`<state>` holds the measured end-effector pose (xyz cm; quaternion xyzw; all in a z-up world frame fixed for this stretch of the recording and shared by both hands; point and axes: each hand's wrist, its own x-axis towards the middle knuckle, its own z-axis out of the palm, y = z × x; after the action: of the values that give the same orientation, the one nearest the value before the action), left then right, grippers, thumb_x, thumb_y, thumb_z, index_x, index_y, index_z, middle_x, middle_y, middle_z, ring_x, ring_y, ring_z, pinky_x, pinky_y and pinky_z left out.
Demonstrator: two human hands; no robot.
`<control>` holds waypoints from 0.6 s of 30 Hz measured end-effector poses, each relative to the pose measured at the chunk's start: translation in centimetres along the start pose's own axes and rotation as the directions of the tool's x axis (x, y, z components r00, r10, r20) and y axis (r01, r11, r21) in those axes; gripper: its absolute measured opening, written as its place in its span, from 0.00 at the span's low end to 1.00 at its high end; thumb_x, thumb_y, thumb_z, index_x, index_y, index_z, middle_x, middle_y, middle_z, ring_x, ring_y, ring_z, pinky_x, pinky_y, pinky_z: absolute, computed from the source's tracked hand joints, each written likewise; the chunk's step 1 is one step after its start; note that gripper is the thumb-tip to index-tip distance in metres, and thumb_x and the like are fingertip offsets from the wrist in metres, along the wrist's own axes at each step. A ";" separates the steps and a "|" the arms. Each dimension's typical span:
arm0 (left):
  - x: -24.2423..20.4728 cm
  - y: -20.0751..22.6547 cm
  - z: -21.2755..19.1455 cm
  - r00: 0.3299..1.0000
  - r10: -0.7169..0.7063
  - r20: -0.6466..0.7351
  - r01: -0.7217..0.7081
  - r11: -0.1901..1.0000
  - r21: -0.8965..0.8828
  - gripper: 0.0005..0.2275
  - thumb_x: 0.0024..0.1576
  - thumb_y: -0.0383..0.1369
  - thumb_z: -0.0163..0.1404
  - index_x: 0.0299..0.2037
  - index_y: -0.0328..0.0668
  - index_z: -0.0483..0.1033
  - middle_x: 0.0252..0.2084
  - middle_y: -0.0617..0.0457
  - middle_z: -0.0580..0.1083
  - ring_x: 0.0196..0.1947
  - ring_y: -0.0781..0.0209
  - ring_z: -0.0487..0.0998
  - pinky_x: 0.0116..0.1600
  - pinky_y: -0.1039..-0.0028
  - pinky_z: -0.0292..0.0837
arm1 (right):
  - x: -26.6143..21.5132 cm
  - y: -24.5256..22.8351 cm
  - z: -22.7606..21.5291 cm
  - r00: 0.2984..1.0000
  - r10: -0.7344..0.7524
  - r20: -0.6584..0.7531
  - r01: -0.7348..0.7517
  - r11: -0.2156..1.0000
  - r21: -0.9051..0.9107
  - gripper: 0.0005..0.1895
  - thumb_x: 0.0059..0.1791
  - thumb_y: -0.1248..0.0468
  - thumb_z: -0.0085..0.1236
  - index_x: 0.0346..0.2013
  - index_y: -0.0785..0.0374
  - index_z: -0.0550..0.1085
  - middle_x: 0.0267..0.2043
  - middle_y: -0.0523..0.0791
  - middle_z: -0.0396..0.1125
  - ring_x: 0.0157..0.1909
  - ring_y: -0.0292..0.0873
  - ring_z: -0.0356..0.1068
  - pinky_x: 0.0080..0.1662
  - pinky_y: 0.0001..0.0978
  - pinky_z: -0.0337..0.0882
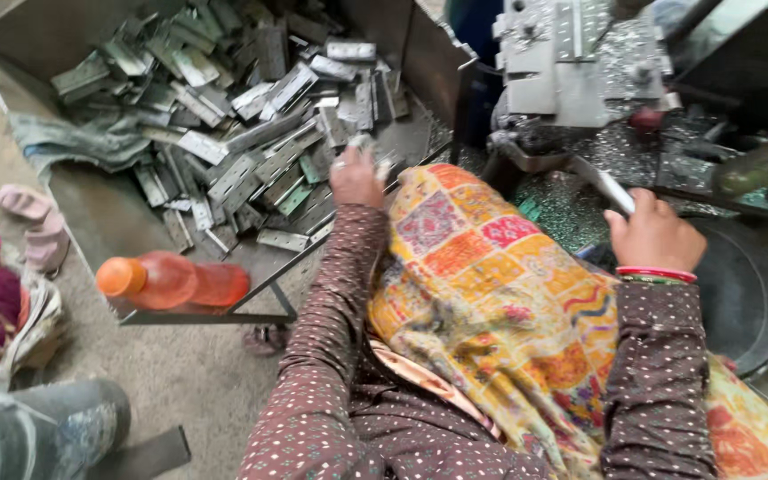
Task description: The person sits on the floor and repeatedly places small metal brackets into a drill press, activates the machine with a lever, and removes the processed pieces. The person handles the brackets one at a time and returns them to a nearby bin.
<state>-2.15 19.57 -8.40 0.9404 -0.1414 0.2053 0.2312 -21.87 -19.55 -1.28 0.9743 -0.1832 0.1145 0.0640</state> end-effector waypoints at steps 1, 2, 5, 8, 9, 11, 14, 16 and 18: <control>-0.7 -3.0 -0.6 0.997 -0.052 0.053 0.043 0.986 0.161 0.23 0.51 0.39 0.58 0.56 0.43 0.71 0.59 0.45 0.70 0.55 0.48 0.71 0.59 0.55 0.65 | -0.4 -0.1 -0.2 0.999 -0.024 -0.033 0.022 0.998 -0.056 0.17 0.49 0.47 0.63 0.42 0.52 0.72 0.33 0.44 0.71 0.31 0.51 0.72 0.31 0.46 0.69; -1.0 -5.7 -1.1 0.990 -0.102 0.095 0.067 0.947 0.315 0.27 0.48 0.39 0.59 0.58 0.42 0.69 0.58 0.42 0.69 0.55 0.47 0.70 0.57 0.53 0.63 | -0.5 -0.1 -0.1 0.996 -0.042 -0.073 0.033 0.993 -0.115 0.16 0.49 0.48 0.64 0.39 0.53 0.72 0.33 0.43 0.71 0.32 0.50 0.72 0.33 0.44 0.69; -1.8 -12.4 -2.4 0.975 -0.210 0.070 0.146 0.847 0.511 0.32 0.47 0.39 0.60 0.63 0.43 0.65 0.61 0.40 0.66 0.60 0.47 0.67 0.62 0.52 0.59 | -0.4 -0.1 0.8 0.993 -0.016 -0.120 0.003 0.995 -0.101 0.15 0.49 0.49 0.66 0.37 0.53 0.72 0.32 0.42 0.71 0.32 0.49 0.71 0.33 0.43 0.69; -0.2 -17.0 -2.6 0.952 -0.302 0.044 0.231 0.808 0.541 0.28 0.48 0.34 0.57 0.62 0.50 0.66 0.60 0.42 0.67 0.58 0.50 0.69 0.63 0.51 0.55 | -0.7 0.4 1.3 0.992 -0.028 -0.127 0.015 0.994 -0.104 0.12 0.48 0.52 0.64 0.37 0.52 0.72 0.32 0.42 0.71 0.29 0.47 0.71 0.34 0.42 0.69; -0.4 -17.9 -2.5 0.948 -0.317 0.033 0.248 0.799 0.548 0.26 0.49 0.32 0.55 0.61 0.54 0.67 0.59 0.44 0.68 0.58 0.51 0.70 0.63 0.50 0.55 | -0.8 0.5 1.3 0.991 -0.040 -0.131 0.026 0.994 -0.107 0.13 0.48 0.51 0.64 0.38 0.52 0.72 0.33 0.42 0.71 0.30 0.47 0.71 0.34 0.42 0.69; -0.7 -19.1 -2.7 0.914 -0.387 0.122 0.278 0.817 0.506 0.25 0.54 0.28 0.52 0.63 0.59 0.68 0.56 0.46 0.71 0.51 0.53 0.74 0.66 0.53 0.57 | -0.9 0.5 1.3 0.988 -0.060 -0.142 0.044 0.993 -0.113 0.13 0.48 0.51 0.65 0.39 0.53 0.73 0.33 0.42 0.71 0.30 0.47 0.71 0.34 0.42 0.69; -0.9 -19.3 -2.9 0.892 -0.425 0.156 0.306 0.820 0.484 0.17 0.62 0.29 0.49 0.60 0.62 0.73 0.52 0.48 0.73 0.48 0.52 0.77 0.61 0.57 0.66 | -0.8 0.5 1.1 0.992 -0.039 -0.123 0.027 0.994 -0.102 0.15 0.49 0.50 0.66 0.39 0.53 0.73 0.33 0.42 0.71 0.32 0.48 0.72 0.34 0.41 0.69; -1.3 -19.3 -3.2 0.888 -0.437 0.145 0.334 0.828 0.450 0.15 0.62 0.28 0.50 0.57 0.62 0.76 0.50 0.48 0.74 0.48 0.50 0.77 0.56 0.59 0.71 | -0.9 0.4 0.9 0.992 -0.039 -0.124 0.026 0.994 -0.107 0.15 0.48 0.50 0.67 0.39 0.53 0.73 0.33 0.42 0.71 0.32 0.48 0.72 0.34 0.41 0.69; -2.0 -19.7 -4.0 0.884 -0.450 0.130 0.376 0.847 0.376 0.19 0.56 0.25 0.51 0.55 0.61 0.77 0.50 0.47 0.73 0.47 0.48 0.76 0.52 0.61 0.73 | -1.0 0.4 0.7 0.992 -0.045 -0.121 0.032 0.993 -0.111 0.15 0.48 0.50 0.67 0.39 0.53 0.73 0.32 0.42 0.71 0.32 0.48 0.72 0.34 0.41 0.70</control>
<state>1.94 38.70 -13.53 0.9906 0.0788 0.0698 0.0875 -22.76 -19.66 -2.19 0.9637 -0.1659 0.1633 0.1305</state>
